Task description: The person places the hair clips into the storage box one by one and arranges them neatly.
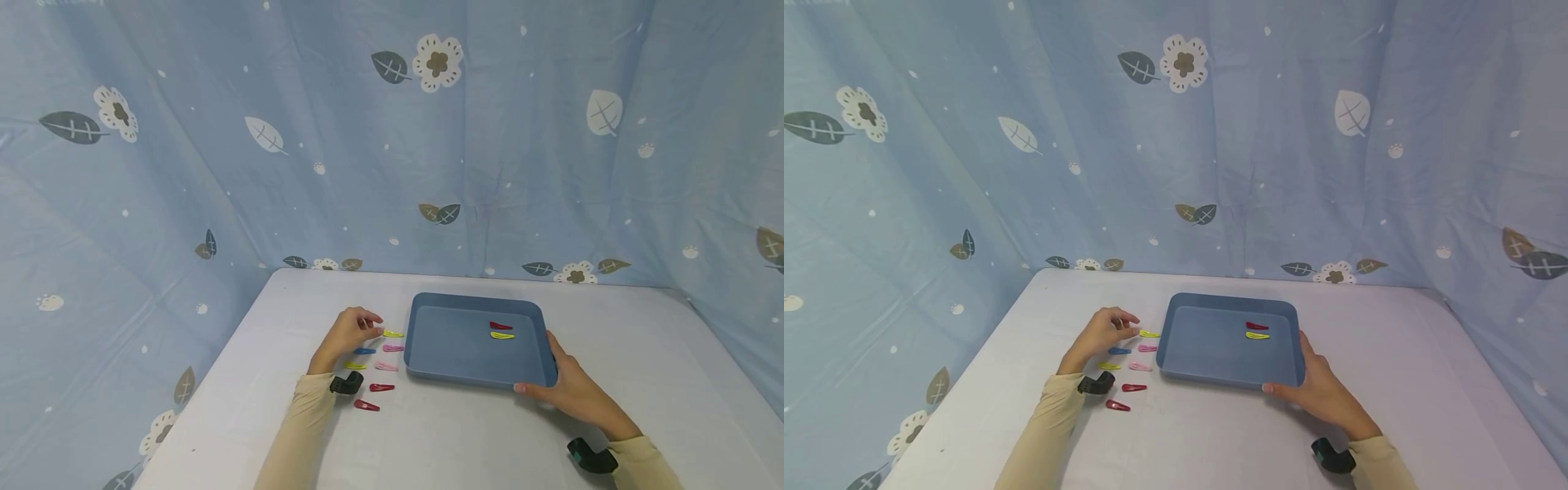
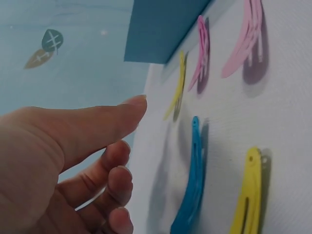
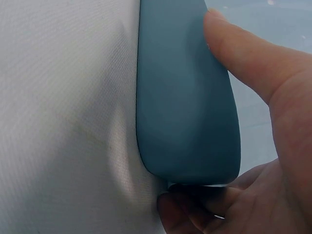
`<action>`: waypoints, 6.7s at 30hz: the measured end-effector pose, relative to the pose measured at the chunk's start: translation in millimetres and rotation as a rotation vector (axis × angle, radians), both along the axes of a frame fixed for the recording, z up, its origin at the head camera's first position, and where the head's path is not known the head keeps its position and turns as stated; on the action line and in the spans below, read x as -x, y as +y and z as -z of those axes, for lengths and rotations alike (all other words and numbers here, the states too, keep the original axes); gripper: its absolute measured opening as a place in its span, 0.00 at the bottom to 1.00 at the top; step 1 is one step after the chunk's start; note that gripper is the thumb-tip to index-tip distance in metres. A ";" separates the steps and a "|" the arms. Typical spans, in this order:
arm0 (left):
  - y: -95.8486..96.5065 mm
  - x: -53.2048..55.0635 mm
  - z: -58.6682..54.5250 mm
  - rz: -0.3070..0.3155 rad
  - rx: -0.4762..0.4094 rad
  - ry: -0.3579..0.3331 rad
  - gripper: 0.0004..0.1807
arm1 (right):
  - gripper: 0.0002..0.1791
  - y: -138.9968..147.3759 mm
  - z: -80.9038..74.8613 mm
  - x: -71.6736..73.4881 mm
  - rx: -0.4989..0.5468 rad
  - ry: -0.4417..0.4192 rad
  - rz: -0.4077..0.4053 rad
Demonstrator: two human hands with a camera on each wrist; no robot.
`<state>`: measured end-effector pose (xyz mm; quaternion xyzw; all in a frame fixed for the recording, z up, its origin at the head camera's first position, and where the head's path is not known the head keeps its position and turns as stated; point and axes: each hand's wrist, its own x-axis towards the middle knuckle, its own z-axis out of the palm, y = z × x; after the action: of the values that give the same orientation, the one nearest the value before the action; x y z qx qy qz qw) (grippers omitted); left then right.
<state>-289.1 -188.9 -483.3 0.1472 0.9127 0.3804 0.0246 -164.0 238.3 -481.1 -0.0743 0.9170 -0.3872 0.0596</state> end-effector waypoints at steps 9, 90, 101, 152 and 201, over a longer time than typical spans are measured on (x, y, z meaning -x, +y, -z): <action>3.7 -1.0 3.6 0.002 0.030 -0.011 0.07 | 0.72 -1.3 -0.8 -1.2 -0.006 0.000 0.002; 4.1 -1.8 -5.5 -0.006 0.000 -0.004 0.04 | 0.72 1.8 0.8 2.2 -0.024 -0.029 -0.002; 10.3 -7.7 -22.2 0.032 -0.036 0.052 0.05 | 0.71 1.9 1.7 2.2 -0.019 -0.039 -0.006; 60.7 -31.4 -42.7 0.171 -0.237 0.091 0.07 | 0.71 1.2 3.0 1.0 -0.004 0.006 -0.007; 167.1 -34.1 -22.1 0.274 -0.301 0.017 0.11 | 0.70 3.6 4.5 1.5 0.011 0.030 -0.024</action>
<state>-254.9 -21.8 -461.2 0.2750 0.8173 0.5043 0.0460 -165.5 241.9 -485.6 -0.0913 0.9148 -0.3903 0.0499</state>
